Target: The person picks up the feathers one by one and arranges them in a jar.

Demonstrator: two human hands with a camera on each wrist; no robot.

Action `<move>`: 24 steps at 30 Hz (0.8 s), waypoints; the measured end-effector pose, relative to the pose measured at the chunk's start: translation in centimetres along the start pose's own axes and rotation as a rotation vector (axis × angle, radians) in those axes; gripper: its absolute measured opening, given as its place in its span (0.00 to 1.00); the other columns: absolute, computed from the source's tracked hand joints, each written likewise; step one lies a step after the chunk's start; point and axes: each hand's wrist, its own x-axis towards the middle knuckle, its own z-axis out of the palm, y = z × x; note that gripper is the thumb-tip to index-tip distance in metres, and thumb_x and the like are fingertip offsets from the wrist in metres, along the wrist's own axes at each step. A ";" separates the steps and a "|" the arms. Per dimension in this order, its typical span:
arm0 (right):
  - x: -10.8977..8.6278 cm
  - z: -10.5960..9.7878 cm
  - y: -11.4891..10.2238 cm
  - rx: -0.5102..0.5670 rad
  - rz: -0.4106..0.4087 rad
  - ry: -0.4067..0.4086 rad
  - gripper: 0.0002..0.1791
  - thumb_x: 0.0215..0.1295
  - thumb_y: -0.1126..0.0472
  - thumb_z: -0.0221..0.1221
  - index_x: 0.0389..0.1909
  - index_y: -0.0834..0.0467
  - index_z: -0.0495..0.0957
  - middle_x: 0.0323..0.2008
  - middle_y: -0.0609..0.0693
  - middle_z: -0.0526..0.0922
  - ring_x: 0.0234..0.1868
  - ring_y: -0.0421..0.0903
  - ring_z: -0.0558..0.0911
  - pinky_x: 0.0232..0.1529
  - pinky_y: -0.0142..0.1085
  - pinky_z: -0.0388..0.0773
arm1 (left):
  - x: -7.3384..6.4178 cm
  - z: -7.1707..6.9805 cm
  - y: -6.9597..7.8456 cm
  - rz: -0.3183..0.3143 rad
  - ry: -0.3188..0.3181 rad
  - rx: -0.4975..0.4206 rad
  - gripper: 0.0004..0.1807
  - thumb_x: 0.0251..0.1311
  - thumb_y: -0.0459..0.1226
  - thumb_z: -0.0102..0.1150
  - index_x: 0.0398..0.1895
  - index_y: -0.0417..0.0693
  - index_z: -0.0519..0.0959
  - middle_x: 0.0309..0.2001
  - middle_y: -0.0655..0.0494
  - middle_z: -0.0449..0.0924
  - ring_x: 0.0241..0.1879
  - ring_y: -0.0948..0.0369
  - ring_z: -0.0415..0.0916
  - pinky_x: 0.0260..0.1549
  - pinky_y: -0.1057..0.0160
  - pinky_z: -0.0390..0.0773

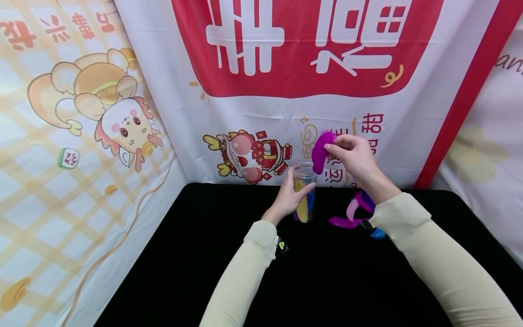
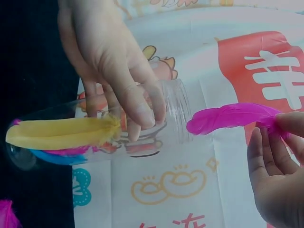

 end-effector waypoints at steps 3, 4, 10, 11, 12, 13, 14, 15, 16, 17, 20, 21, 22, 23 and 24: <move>0.2 0.2 -0.1 0.015 0.006 0.003 0.10 0.67 0.59 0.69 0.33 0.62 0.81 0.29 0.45 0.86 0.37 0.45 0.85 0.43 0.34 0.81 | 0.0 0.0 -0.1 0.001 0.000 0.001 0.42 0.67 0.59 0.61 0.77 0.62 0.53 0.69 0.47 0.68 0.70 0.52 0.65 0.70 0.46 0.64; 0.2 0.3 -0.1 0.021 0.009 0.003 0.10 0.67 0.59 0.69 0.33 0.62 0.81 0.29 0.45 0.86 0.37 0.46 0.85 0.43 0.34 0.81 | 0.0 0.0 -0.1 0.002 0.000 0.002 0.42 0.68 0.59 0.61 0.77 0.62 0.53 0.69 0.47 0.68 0.70 0.52 0.65 0.70 0.46 0.64; 0.5 0.7 -0.5 0.049 0.028 -0.003 0.09 0.66 0.59 0.69 0.33 0.60 0.82 0.31 0.45 0.87 0.38 0.43 0.85 0.44 0.34 0.82 | 0.1 0.0 -0.3 0.015 0.003 0.005 0.41 0.68 0.58 0.62 0.76 0.62 0.54 0.67 0.48 0.70 0.69 0.52 0.67 0.69 0.46 0.64; 0.5 0.8 -0.6 0.057 0.029 -0.005 0.08 0.66 0.60 0.69 0.33 0.60 0.82 0.31 0.45 0.87 0.38 0.43 0.85 0.44 0.34 0.82 | 0.1 0.0 -0.3 0.016 0.004 0.006 0.41 0.67 0.58 0.62 0.76 0.62 0.54 0.67 0.48 0.70 0.69 0.52 0.67 0.69 0.46 0.64; 0.5 0.9 -0.6 0.064 0.029 -0.007 0.08 0.66 0.60 0.69 0.33 0.60 0.82 0.32 0.45 0.87 0.38 0.43 0.86 0.44 0.33 0.83 | 0.1 0.1 -0.3 0.015 0.003 0.007 0.41 0.67 0.58 0.62 0.76 0.62 0.54 0.67 0.48 0.70 0.69 0.52 0.67 0.69 0.46 0.64; 0.5 0.9 -0.6 0.071 0.030 -0.008 0.08 0.66 0.60 0.69 0.33 0.60 0.82 0.32 0.45 0.88 0.37 0.43 0.86 0.43 0.33 0.83 | 0.1 0.1 -0.3 0.013 0.003 0.008 0.41 0.67 0.58 0.62 0.76 0.62 0.54 0.67 0.49 0.70 0.68 0.52 0.67 0.69 0.46 0.64; 0.6 1.0 -0.6 0.078 0.031 -0.009 0.08 0.66 0.61 0.69 0.33 0.61 0.82 0.32 0.46 0.88 0.37 0.44 0.87 0.43 0.33 0.83 | 0.0 0.1 -0.4 0.009 0.003 0.007 0.40 0.67 0.59 0.62 0.76 0.63 0.55 0.67 0.49 0.70 0.68 0.53 0.67 0.69 0.46 0.64; 0.6 1.1 -0.6 0.079 0.032 -0.009 0.08 0.66 0.61 0.69 0.33 0.61 0.82 0.32 0.46 0.88 0.37 0.44 0.87 0.43 0.33 0.84 | 0.0 0.1 -0.4 0.006 0.002 0.007 0.40 0.67 0.59 0.62 0.75 0.63 0.55 0.66 0.49 0.70 0.68 0.53 0.67 0.69 0.46 0.64; 0.6 1.1 -0.6 0.077 0.031 -0.008 0.08 0.66 0.61 0.69 0.33 0.61 0.83 0.32 0.46 0.88 0.37 0.44 0.87 0.43 0.33 0.84 | 0.0 0.1 -0.4 0.002 0.001 0.002 0.40 0.67 0.58 0.62 0.75 0.63 0.55 0.66 0.49 0.70 0.68 0.53 0.67 0.69 0.46 0.64; 0.6 1.2 -0.6 0.070 0.031 -0.008 0.08 0.66 0.61 0.69 0.34 0.61 0.83 0.32 0.46 0.88 0.37 0.44 0.87 0.43 0.33 0.83 | -0.1 0.1 -0.3 0.000 0.000 0.001 0.40 0.67 0.59 0.62 0.75 0.64 0.55 0.66 0.49 0.70 0.68 0.53 0.67 0.69 0.46 0.64; 0.7 1.3 -0.5 0.050 0.028 -0.002 0.09 0.66 0.60 0.70 0.34 0.61 0.83 0.31 0.45 0.88 0.38 0.44 0.87 0.44 0.33 0.83 | 0.0 0.1 -0.3 0.004 -0.002 -0.001 0.40 0.67 0.58 0.62 0.75 0.64 0.55 0.66 0.50 0.70 0.68 0.53 0.67 0.69 0.46 0.64; 0.7 1.4 -0.5 0.041 0.027 0.000 0.09 0.66 0.59 0.70 0.34 0.61 0.82 0.31 0.45 0.88 0.38 0.45 0.87 0.44 0.33 0.83 | 0.1 0.1 -0.3 0.008 -0.001 0.000 0.40 0.67 0.58 0.62 0.75 0.63 0.55 0.65 0.50 0.71 0.68 0.53 0.68 0.69 0.47 0.64; 0.8 1.4 -0.5 0.039 0.024 0.001 0.09 0.66 0.59 0.70 0.34 0.61 0.82 0.31 0.45 0.88 0.38 0.45 0.87 0.44 0.33 0.83 | 0.1 0.1 -0.3 0.014 0.000 0.000 0.40 0.67 0.58 0.62 0.75 0.63 0.55 0.65 0.50 0.71 0.68 0.53 0.68 0.69 0.47 0.64; 0.9 1.5 -0.4 0.040 0.021 0.003 0.09 0.66 0.59 0.70 0.34 0.61 0.82 0.31 0.45 0.88 0.38 0.46 0.87 0.44 0.34 0.83 | 0.2 0.0 -0.3 0.021 0.000 0.003 0.40 0.67 0.58 0.62 0.76 0.63 0.55 0.65 0.50 0.71 0.67 0.53 0.68 0.69 0.47 0.65; 0.9 1.6 -0.3 0.046 0.019 0.004 0.09 0.66 0.60 0.70 0.33 0.61 0.82 0.31 0.45 0.88 0.37 0.46 0.87 0.44 0.34 0.83 | 0.2 0.0 -0.3 0.027 0.000 0.003 0.40 0.67 0.58 0.62 0.76 0.62 0.55 0.64 0.50 0.71 0.67 0.53 0.68 0.69 0.46 0.65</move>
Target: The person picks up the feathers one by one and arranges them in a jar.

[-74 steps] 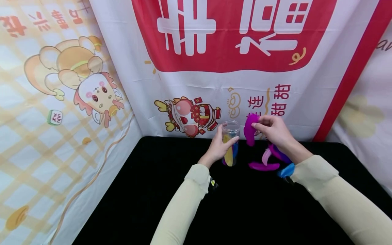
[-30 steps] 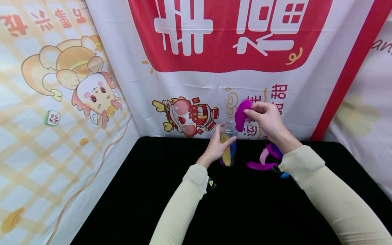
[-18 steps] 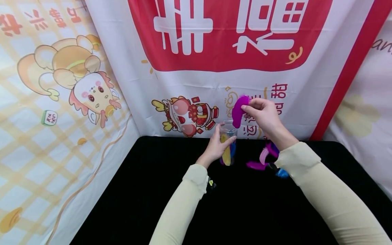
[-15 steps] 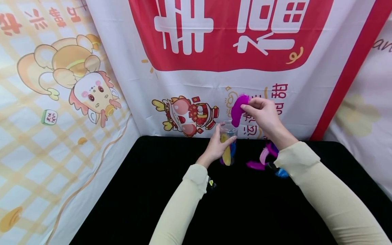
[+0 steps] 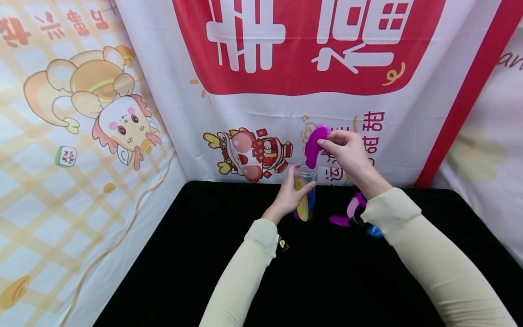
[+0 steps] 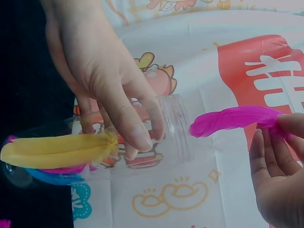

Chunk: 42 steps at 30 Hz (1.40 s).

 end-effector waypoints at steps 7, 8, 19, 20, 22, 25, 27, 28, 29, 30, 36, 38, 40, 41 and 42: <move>0.2 0.5 0.8 0.030 -0.008 -0.001 0.06 0.67 0.64 0.68 0.32 0.61 0.83 0.28 0.45 0.86 0.31 0.44 0.85 0.40 0.34 0.83 | 0.0 -0.1 0.0 0.023 -0.002 0.000 0.43 0.68 0.57 0.62 0.78 0.57 0.53 0.63 0.49 0.71 0.67 0.52 0.69 0.69 0.46 0.65; 0.2 0.6 1.0 0.034 -0.004 -0.007 0.06 0.67 0.64 0.68 0.32 0.61 0.83 0.28 0.45 0.86 0.31 0.43 0.85 0.40 0.34 0.83 | 0.0 -0.1 0.0 0.022 -0.003 -0.002 0.43 0.68 0.57 0.62 0.78 0.57 0.53 0.64 0.49 0.71 0.67 0.52 0.69 0.69 0.46 0.65; -0.1 0.8 2.0 -0.031 0.054 -0.070 0.15 0.70 0.62 0.66 0.44 0.73 0.78 0.30 0.43 0.86 0.30 0.42 0.85 0.38 0.34 0.84 | -0.1 -0.1 0.1 0.003 -0.008 -0.009 0.41 0.68 0.58 0.61 0.77 0.62 0.53 0.66 0.50 0.71 0.68 0.53 0.68 0.69 0.47 0.65; -0.1 0.8 2.1 -0.041 0.061 -0.072 0.16 0.70 0.62 0.66 0.44 0.73 0.78 0.30 0.43 0.86 0.30 0.42 0.85 0.37 0.33 0.84 | -0.1 -0.1 0.1 0.001 -0.006 -0.007 0.41 0.68 0.58 0.61 0.77 0.62 0.54 0.66 0.50 0.71 0.68 0.53 0.68 0.69 0.47 0.65; -0.1 0.7 2.3 -0.054 0.075 -0.078 0.16 0.70 0.62 0.66 0.44 0.73 0.79 0.29 0.43 0.86 0.30 0.41 0.84 0.36 0.33 0.84 | -0.1 0.0 0.1 0.003 -0.002 0.003 0.42 0.68 0.58 0.62 0.77 0.61 0.53 0.66 0.49 0.71 0.68 0.53 0.68 0.69 0.47 0.65; -0.1 0.7 2.6 -0.071 0.091 -0.084 0.15 0.70 0.62 0.66 0.43 0.73 0.79 0.29 0.42 0.86 0.31 0.41 0.83 0.36 0.33 0.83 | -0.1 0.0 0.0 0.010 0.001 0.015 0.43 0.68 0.58 0.62 0.78 0.59 0.52 0.66 0.48 0.71 0.68 0.53 0.68 0.69 0.47 0.65; -0.2 0.7 2.7 -0.080 0.098 -0.090 0.14 0.70 0.62 0.65 0.43 0.72 0.79 0.29 0.42 0.86 0.32 0.40 0.83 0.35 0.32 0.82 | -0.2 -0.1 0.0 0.011 0.003 0.019 0.44 0.67 0.58 0.62 0.78 0.57 0.52 0.66 0.47 0.71 0.68 0.53 0.68 0.69 0.47 0.66; -0.2 0.7 2.7 -0.085 0.099 -0.091 0.14 0.70 0.62 0.65 0.43 0.72 0.79 0.29 0.42 0.86 0.32 0.40 0.82 0.35 0.31 0.82 | -0.2 -0.1 0.1 0.012 0.004 0.021 0.44 0.67 0.58 0.62 0.78 0.57 0.52 0.65 0.47 0.71 0.68 0.52 0.68 0.68 0.47 0.66; -0.2 0.7 2.7 -0.092 0.107 -0.092 0.14 0.70 0.62 0.65 0.43 0.72 0.79 0.29 0.42 0.86 0.33 0.40 0.82 0.34 0.31 0.81 | -0.2 -0.1 0.1 0.009 0.004 0.022 0.44 0.67 0.59 0.61 0.78 0.57 0.52 0.65 0.47 0.71 0.68 0.52 0.68 0.68 0.47 0.66; -0.2 0.7 2.7 -0.099 0.111 -0.093 0.14 0.71 0.61 0.65 0.44 0.72 0.79 0.29 0.42 0.86 0.33 0.40 0.82 0.34 0.31 0.81 | -0.2 -0.1 0.1 0.007 0.004 0.022 0.44 0.67 0.59 0.61 0.78 0.57 0.53 0.66 0.48 0.71 0.68 0.53 0.68 0.68 0.47 0.66; -0.4 0.6 2.5 -0.144 0.156 -0.108 0.16 0.72 0.59 0.64 0.48 0.70 0.80 0.32 0.43 0.86 0.33 0.39 0.82 0.34 0.30 0.80 | -0.2 -0.2 0.2 0.004 -0.003 0.011 0.43 0.68 0.59 0.61 0.78 0.58 0.53 0.67 0.48 0.70 0.69 0.53 0.67 0.69 0.47 0.65; -0.4 0.5 2.6 -0.157 0.176 -0.113 0.17 0.72 0.58 0.64 0.49 0.69 0.80 0.33 0.44 0.87 0.33 0.40 0.82 0.34 0.31 0.79 | -0.3 -0.2 0.2 0.009 -0.005 0.007 0.44 0.67 0.59 0.61 0.78 0.58 0.53 0.67 0.48 0.70 0.69 0.53 0.67 0.69 0.47 0.65; -0.5 0.6 2.6 -0.160 0.192 -0.119 0.17 0.72 0.58 0.64 0.50 0.69 0.80 0.34 0.45 0.87 0.33 0.40 0.82 0.35 0.31 0.79 | -0.3 -0.2 0.2 0.007 -0.006 -0.001 0.44 0.67 0.59 0.61 0.79 0.58 0.52 0.67 0.49 0.70 0.70 0.53 0.66 0.70 0.47 0.64; -0.5 0.6 2.7 -0.162 0.196 -0.119 0.17 0.72 0.58 0.64 0.51 0.68 0.80 0.34 0.45 0.87 0.34 0.41 0.82 0.35 0.31 0.80 | -0.3 -0.2 0.2 0.005 -0.007 -0.002 0.44 0.67 0.59 0.61 0.79 0.58 0.52 0.67 0.49 0.71 0.70 0.53 0.66 0.70 0.47 0.64; -0.5 0.6 2.7 -0.161 0.201 -0.122 0.17 0.72 0.58 0.63 0.52 0.68 0.80 0.35 0.45 0.87 0.34 0.41 0.82 0.35 0.31 0.80 | -0.3 -0.2 0.2 0.003 -0.008 -0.003 0.44 0.67 0.59 0.61 0.79 0.58 0.52 0.67 0.49 0.71 0.70 0.53 0.66 0.70 0.47 0.64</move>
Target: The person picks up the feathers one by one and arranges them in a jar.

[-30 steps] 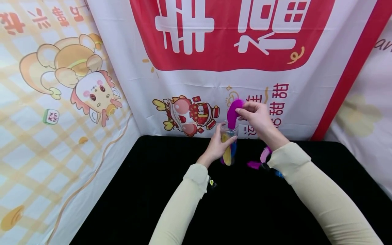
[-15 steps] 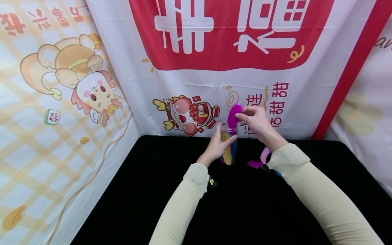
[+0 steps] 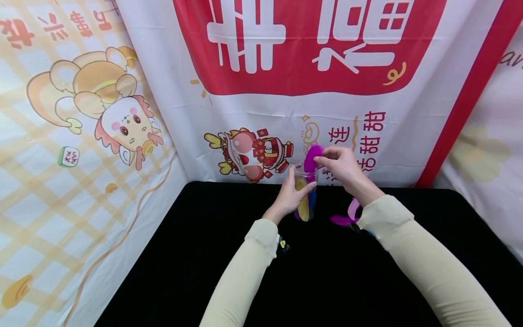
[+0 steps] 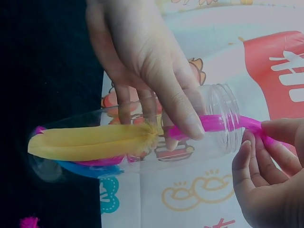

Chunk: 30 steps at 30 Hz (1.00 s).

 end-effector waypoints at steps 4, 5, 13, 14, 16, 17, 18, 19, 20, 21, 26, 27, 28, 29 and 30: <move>-0.1 0.0 0.2 -0.007 0.005 -0.005 0.17 0.73 0.59 0.63 0.54 0.66 0.81 0.37 0.45 0.87 0.35 0.42 0.83 0.33 0.30 0.79 | 0.0 0.1 0.0 -0.003 0.004 -0.001 0.46 0.67 0.58 0.62 0.80 0.58 0.50 0.70 0.48 0.69 0.70 0.53 0.66 0.70 0.49 0.65; -0.1 0.0 0.2 -0.012 0.006 -0.005 0.17 0.73 0.58 0.62 0.54 0.66 0.81 0.38 0.46 0.87 0.34 0.42 0.82 0.32 0.30 0.78 | 0.0 0.1 0.1 -0.001 0.006 0.002 0.45 0.67 0.58 0.62 0.79 0.58 0.50 0.70 0.47 0.69 0.70 0.53 0.67 0.70 0.49 0.65; -0.4 -0.5 0.2 -0.028 0.025 -0.011 0.16 0.73 0.55 0.62 0.55 0.61 0.81 0.40 0.45 0.87 0.34 0.40 0.83 0.34 0.32 0.78 | 0.1 0.0 0.1 -0.001 0.007 -0.004 0.42 0.68 0.56 0.63 0.77 0.61 0.53 0.69 0.47 0.70 0.68 0.53 0.68 0.69 0.49 0.66; -0.4 -0.6 0.1 -0.023 0.021 -0.012 0.17 0.73 0.55 0.62 0.55 0.62 0.81 0.40 0.44 0.87 0.35 0.39 0.83 0.35 0.32 0.79 | 0.1 0.0 0.1 -0.002 0.007 -0.005 0.42 0.68 0.56 0.63 0.77 0.61 0.53 0.69 0.47 0.70 0.69 0.53 0.68 0.69 0.49 0.66; -0.6 -0.7 0.1 -0.013 0.008 -0.013 0.17 0.73 0.56 0.63 0.55 0.63 0.81 0.40 0.44 0.87 0.35 0.39 0.84 0.36 0.31 0.80 | 0.1 0.0 0.1 -0.003 0.006 -0.004 0.42 0.67 0.57 0.63 0.77 0.61 0.53 0.69 0.47 0.70 0.69 0.53 0.68 0.69 0.49 0.66; -0.6 -0.8 0.1 -0.009 0.002 -0.014 0.17 0.73 0.57 0.63 0.55 0.64 0.80 0.40 0.44 0.87 0.35 0.39 0.84 0.36 0.31 0.80 | 0.1 0.0 0.1 -0.004 0.006 -0.005 0.42 0.67 0.56 0.63 0.77 0.61 0.53 0.69 0.47 0.70 0.69 0.53 0.68 0.69 0.49 0.66; -0.7 -0.9 0.1 -0.006 -0.003 -0.012 0.17 0.73 0.57 0.63 0.55 0.65 0.80 0.40 0.45 0.87 0.35 0.39 0.84 0.36 0.31 0.81 | 0.1 0.0 0.2 -0.005 0.007 -0.004 0.42 0.67 0.56 0.63 0.77 0.61 0.53 0.69 0.47 0.70 0.69 0.53 0.68 0.69 0.49 0.66; -0.8 -1.0 0.1 -0.005 -0.007 -0.015 0.18 0.73 0.57 0.63 0.55 0.65 0.80 0.40 0.46 0.87 0.34 0.39 0.84 0.36 0.30 0.81 | 0.1 0.0 0.2 -0.006 0.008 -0.003 0.42 0.68 0.56 0.63 0.77 0.61 0.53 0.69 0.47 0.70 0.68 0.53 0.68 0.69 0.49 0.67; -0.8 -1.1 0.2 -0.008 -0.009 -0.017 0.17 0.73 0.57 0.63 0.55 0.65 0.80 0.40 0.46 0.87 0.33 0.38 0.83 0.36 0.30 0.81 | 0.1 0.0 0.2 -0.005 0.009 -0.003 0.42 0.68 0.56 0.63 0.77 0.61 0.53 0.69 0.47 0.70 0.68 0.53 0.69 0.68 0.49 0.67; -0.9 -1.2 0.2 -0.012 -0.009 -0.020 0.17 0.73 0.57 0.63 0.54 0.65 0.80 0.39 0.47 0.87 0.33 0.39 0.83 0.36 0.30 0.81 | 0.1 0.0 0.2 -0.006 0.010 -0.003 0.42 0.68 0.56 0.63 0.78 0.61 0.53 0.69 0.47 0.70 0.68 0.53 0.69 0.68 0.49 0.67; -1.2 -1.6 0.4 -0.029 0.011 -0.027 0.17 0.73 0.56 0.63 0.54 0.64 0.80 0.34 0.41 0.86 0.32 0.42 0.82 0.31 0.30 0.79 | 0.0 0.0 0.1 -0.002 0.011 -0.001 0.41 0.68 0.56 0.62 0.77 0.60 0.53 0.68 0.46 0.70 0.68 0.53 0.68 0.69 0.49 0.66; -1.2 -1.8 0.5 -0.035 0.016 -0.028 0.17 0.73 0.56 0.63 0.54 0.64 0.80 0.33 0.40 0.85 0.31 0.42 0.82 0.28 0.30 0.78 | 0.0 0.0 0.1 -0.003 0.010 -0.002 0.41 0.68 0.56 0.62 0.77 0.60 0.53 0.68 0.46 0.70 0.68 0.53 0.68 0.69 0.49 0.66; -1.3 -1.8 0.5 -0.038 0.018 -0.028 0.17 0.73 0.56 0.63 0.53 0.63 0.80 0.33 0.39 0.85 0.31 0.41 0.82 0.28 0.30 0.77 | 0.0 0.0 0.1 -0.004 0.010 -0.002 0.41 0.69 0.55 0.62 0.78 0.60 0.53 0.68 0.46 0.70 0.69 0.53 0.68 0.69 0.49 0.66; -1.4 -1.9 0.6 -0.042 0.016 -0.030 0.17 0.72 0.56 0.63 0.53 0.64 0.80 0.33 0.38 0.85 0.30 0.41 0.82 0.27 0.30 0.77 | 0.0 0.0 0.0 -0.005 0.010 -0.002 0.42 0.68 0.55 0.62 0.78 0.60 0.53 0.68 0.46 0.69 0.69 0.53 0.67 0.69 0.49 0.66; -1.5 -2.0 0.7 -0.046 0.014 -0.031 0.17 0.72 0.56 0.64 0.53 0.64 0.80 0.33 0.38 0.85 0.30 0.40 0.82 0.27 0.30 0.77 | 0.0 0.0 0.0 -0.006 0.009 -0.003 0.42 0.68 0.55 0.62 0.78 0.60 0.52 0.69 0.45 0.69 0.69 0.53 0.67 0.69 0.49 0.66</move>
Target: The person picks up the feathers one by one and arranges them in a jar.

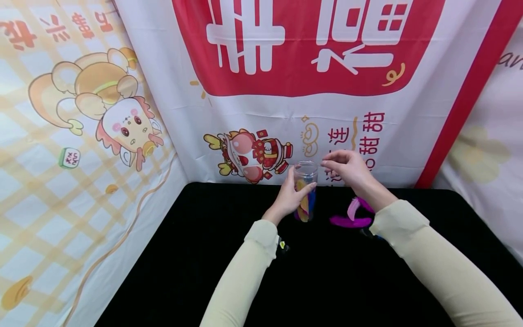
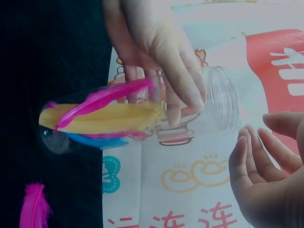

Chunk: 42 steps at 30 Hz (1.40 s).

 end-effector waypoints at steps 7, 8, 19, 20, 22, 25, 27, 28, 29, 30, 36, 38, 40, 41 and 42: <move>-0.7 -0.9 0.7 -0.080 -0.015 -0.014 0.18 0.72 0.54 0.64 0.53 0.63 0.80 0.35 0.38 0.86 0.31 0.40 0.82 0.30 0.33 0.78 | 0.0 0.1 0.0 -0.015 0.002 -0.006 0.43 0.68 0.56 0.63 0.78 0.61 0.52 0.70 0.45 0.67 0.70 0.52 0.67 0.68 0.49 0.67; -0.8 -1.0 0.9 -0.086 -0.012 -0.016 0.18 0.72 0.54 0.64 0.54 0.63 0.80 0.36 0.38 0.86 0.30 0.40 0.82 0.30 0.34 0.78 | 0.0 0.1 0.0 -0.015 0.003 -0.006 0.43 0.68 0.56 0.63 0.78 0.61 0.52 0.70 0.45 0.67 0.70 0.52 0.67 0.68 0.49 0.67; -1.3 -2.4 2.6 -0.076 -0.018 -0.002 0.19 0.72 0.58 0.63 0.56 0.68 0.79 0.37 0.38 0.87 0.31 0.37 0.81 0.35 0.34 0.82 | 0.0 0.0 -0.1 -0.017 0.007 -0.016 0.42 0.67 0.56 0.63 0.77 0.62 0.53 0.71 0.46 0.67 0.71 0.52 0.65 0.69 0.48 0.66; -1.3 -2.5 2.7 -0.071 -0.020 -0.006 0.19 0.73 0.59 0.63 0.56 0.69 0.79 0.35 0.37 0.87 0.32 0.37 0.82 0.35 0.34 0.82 | 0.0 0.0 -0.1 -0.016 0.007 -0.015 0.42 0.67 0.56 0.63 0.77 0.62 0.53 0.71 0.46 0.67 0.71 0.52 0.65 0.69 0.48 0.66; -1.4 -2.7 3.0 -0.067 -0.018 -0.012 0.20 0.73 0.60 0.62 0.57 0.70 0.78 0.33 0.35 0.85 0.33 0.37 0.82 0.35 0.34 0.82 | 0.0 0.0 0.0 -0.017 0.007 -0.014 0.42 0.67 0.56 0.64 0.77 0.62 0.53 0.71 0.46 0.66 0.71 0.52 0.65 0.69 0.48 0.66; -1.5 -3.1 3.2 -0.081 -0.018 -0.020 0.19 0.74 0.59 0.62 0.57 0.70 0.78 0.32 0.37 0.85 0.34 0.39 0.82 0.36 0.35 0.83 | 0.0 0.1 0.0 -0.016 0.008 -0.011 0.42 0.67 0.57 0.63 0.77 0.63 0.53 0.71 0.46 0.67 0.71 0.52 0.65 0.69 0.47 0.66; -1.6 -3.3 3.4 -0.097 -0.022 -0.024 0.19 0.74 0.58 0.62 0.56 0.69 0.78 0.32 0.38 0.84 0.35 0.40 0.82 0.36 0.35 0.83 | 0.0 0.1 -0.1 -0.016 0.007 -0.012 0.42 0.67 0.57 0.63 0.77 0.63 0.53 0.71 0.46 0.67 0.70 0.51 0.66 0.69 0.47 0.66; -1.7 -3.4 3.4 -0.100 -0.022 -0.027 0.19 0.74 0.58 0.62 0.56 0.69 0.78 0.32 0.38 0.85 0.35 0.40 0.82 0.36 0.35 0.83 | 0.0 0.1 -0.2 -0.015 0.008 -0.010 0.42 0.67 0.57 0.63 0.77 0.63 0.53 0.70 0.45 0.67 0.70 0.51 0.66 0.69 0.47 0.66; -1.8 -3.6 3.5 -0.102 -0.018 -0.030 0.19 0.74 0.57 0.62 0.56 0.68 0.78 0.33 0.38 0.85 0.36 0.40 0.82 0.37 0.35 0.83 | 0.0 0.1 -0.2 -0.015 0.008 -0.010 0.42 0.67 0.57 0.63 0.77 0.63 0.53 0.70 0.45 0.67 0.70 0.51 0.66 0.69 0.47 0.66; -1.9 -3.7 3.6 -0.098 -0.015 -0.031 0.19 0.74 0.57 0.62 0.55 0.67 0.79 0.34 0.38 0.85 0.36 0.40 0.82 0.37 0.34 0.83 | 0.0 0.1 -0.2 -0.013 0.007 -0.009 0.42 0.67 0.57 0.63 0.77 0.63 0.53 0.70 0.45 0.67 0.70 0.51 0.66 0.68 0.47 0.66; -2.7 -4.7 4.3 -0.068 0.007 -0.019 0.17 0.73 0.57 0.63 0.53 0.66 0.79 0.34 0.36 0.85 0.34 0.37 0.82 0.36 0.33 0.82 | 0.0 0.0 -0.5 -0.010 0.003 -0.009 0.42 0.67 0.58 0.63 0.77 0.63 0.53 0.69 0.46 0.68 0.69 0.51 0.67 0.68 0.46 0.67; -2.9 -5.0 4.5 -0.078 0.012 -0.012 0.18 0.73 0.57 0.63 0.54 0.66 0.78 0.35 0.35 0.85 0.34 0.37 0.82 0.36 0.32 0.81 | 0.0 0.0 -0.4 -0.009 0.004 -0.012 0.42 0.66 0.58 0.63 0.77 0.63 0.53 0.69 0.46 0.69 0.69 0.51 0.67 0.68 0.47 0.67; -3.1 -5.4 4.7 -0.092 0.020 -0.007 0.19 0.73 0.55 0.63 0.55 0.66 0.78 0.36 0.35 0.85 0.34 0.36 0.82 0.37 0.32 0.81 | 0.0 0.0 -0.4 -0.010 0.005 -0.016 0.42 0.66 0.58 0.63 0.77 0.64 0.53 0.69 0.46 0.69 0.69 0.51 0.68 0.68 0.47 0.67; -3.2 -5.5 4.8 -0.095 0.023 -0.006 0.19 0.74 0.55 0.62 0.55 0.66 0.77 0.36 0.35 0.85 0.34 0.36 0.82 0.37 0.32 0.81 | 0.0 0.0 -0.4 -0.008 0.005 -0.017 0.42 0.66 0.58 0.63 0.76 0.64 0.54 0.68 0.47 0.69 0.68 0.51 0.68 0.67 0.47 0.68; -3.3 -5.7 4.9 -0.099 0.025 -0.004 0.20 0.74 0.55 0.62 0.55 0.66 0.77 0.36 0.35 0.85 0.34 0.36 0.82 0.37 0.32 0.82 | 0.0 0.0 -0.3 -0.007 0.005 -0.018 0.42 0.66 0.58 0.63 0.76 0.64 0.54 0.68 0.47 0.69 0.68 0.51 0.68 0.67 0.47 0.68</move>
